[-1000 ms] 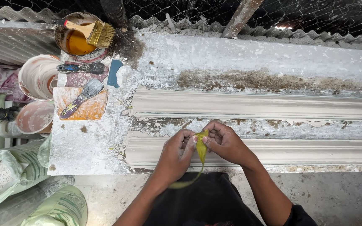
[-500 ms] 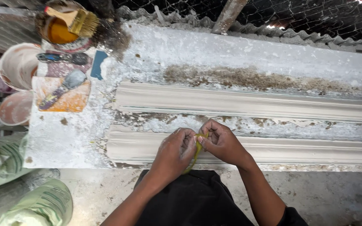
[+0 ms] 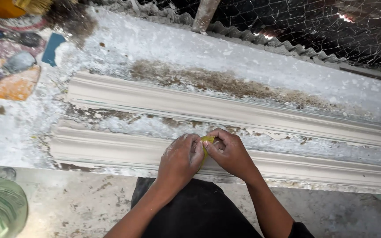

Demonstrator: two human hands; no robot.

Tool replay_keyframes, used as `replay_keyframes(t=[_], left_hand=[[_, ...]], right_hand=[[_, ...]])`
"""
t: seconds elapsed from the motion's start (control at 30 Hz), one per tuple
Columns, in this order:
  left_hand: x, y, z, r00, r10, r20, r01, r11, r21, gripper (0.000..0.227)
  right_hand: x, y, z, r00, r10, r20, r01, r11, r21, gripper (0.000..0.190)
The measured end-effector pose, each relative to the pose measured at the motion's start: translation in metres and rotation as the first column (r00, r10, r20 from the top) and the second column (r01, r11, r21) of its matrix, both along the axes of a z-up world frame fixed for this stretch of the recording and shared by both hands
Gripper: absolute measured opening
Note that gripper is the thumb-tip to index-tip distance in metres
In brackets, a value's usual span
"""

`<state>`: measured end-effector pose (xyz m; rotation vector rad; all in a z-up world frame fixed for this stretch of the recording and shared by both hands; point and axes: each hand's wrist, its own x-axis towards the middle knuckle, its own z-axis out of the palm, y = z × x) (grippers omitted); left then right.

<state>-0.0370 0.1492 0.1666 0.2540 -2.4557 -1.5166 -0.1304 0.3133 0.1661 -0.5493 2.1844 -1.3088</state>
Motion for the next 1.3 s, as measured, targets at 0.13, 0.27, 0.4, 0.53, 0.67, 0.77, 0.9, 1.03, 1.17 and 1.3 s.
replay_keyframes(t=[0.13, 0.27, 0.4, 0.53, 0.67, 0.77, 0.9, 1.03, 1.17, 1.3], left_hand=[[-0.005, 0.031, -0.008, 0.998, 0.054, 0.02, -0.054, 0.998, -0.021, 0.022], [-0.016, 0.044, -0.011, 0.992, 0.107, 0.07, -0.106, 0.994, -0.019, 0.022], [-0.027, 0.039, -0.047, 0.979, 0.12, 0.166, -0.142, 0.982, 0.128, 0.018], [-0.042, -0.019, -0.163, 0.946, 0.265, 0.185, -0.283, 0.956, 0.073, 0.018], [-0.033, -0.111, -0.227, 0.836, 0.507, 0.211, -0.492, 0.862, -0.125, 0.022], [-0.039, -0.169, -0.244, 0.864, 0.443, 0.237, -0.36, 0.875, -0.324, 0.028], [-0.065, -0.21, -0.223, 0.876, 0.302, 0.375, -0.154, 0.914, -0.376, 0.031], [-0.103, -0.21, -0.212, 0.873, 0.288, 0.393, -0.074, 0.876, -0.477, 0.033], [-0.116, -0.146, -0.189, 0.906, 0.385, 0.179, -0.3, 0.879, -0.372, 0.062], [-0.071, -0.019, -0.035, 0.935, -0.193, 0.297, 0.148, 0.975, 0.166, 0.049]], right_hand=[[-0.005, 0.028, -0.015, 0.999, 0.033, -0.036, -0.029, 0.995, 0.096, 0.018], [-0.014, 0.041, -0.027, 0.995, 0.069, -0.077, -0.072, 0.997, -0.037, 0.018], [-0.023, 0.052, -0.047, 0.997, -0.066, -0.028, 0.059, 0.978, -0.199, 0.015], [-0.051, 0.106, -0.054, 0.906, -0.414, 0.086, 0.42, 0.857, -0.299, 0.018], [-0.083, 0.213, -0.046, 0.706, -0.664, 0.245, 0.603, 0.383, -0.7, 0.009], [-0.09, 0.266, -0.035, 0.715, -0.654, 0.245, 0.52, 0.266, -0.812, 0.012], [-0.076, 0.266, -0.014, 0.816, -0.549, 0.181, 0.429, 0.364, -0.827, 0.013], [-0.07, 0.215, -0.035, 0.838, -0.494, 0.231, 0.482, 0.472, -0.738, 0.009], [-0.053, 0.143, -0.055, 0.906, -0.412, 0.101, 0.422, 0.854, -0.304, 0.006], [-0.041, 0.081, -0.063, 0.97, -0.155, 0.189, 0.187, 0.968, -0.168, 0.012]])
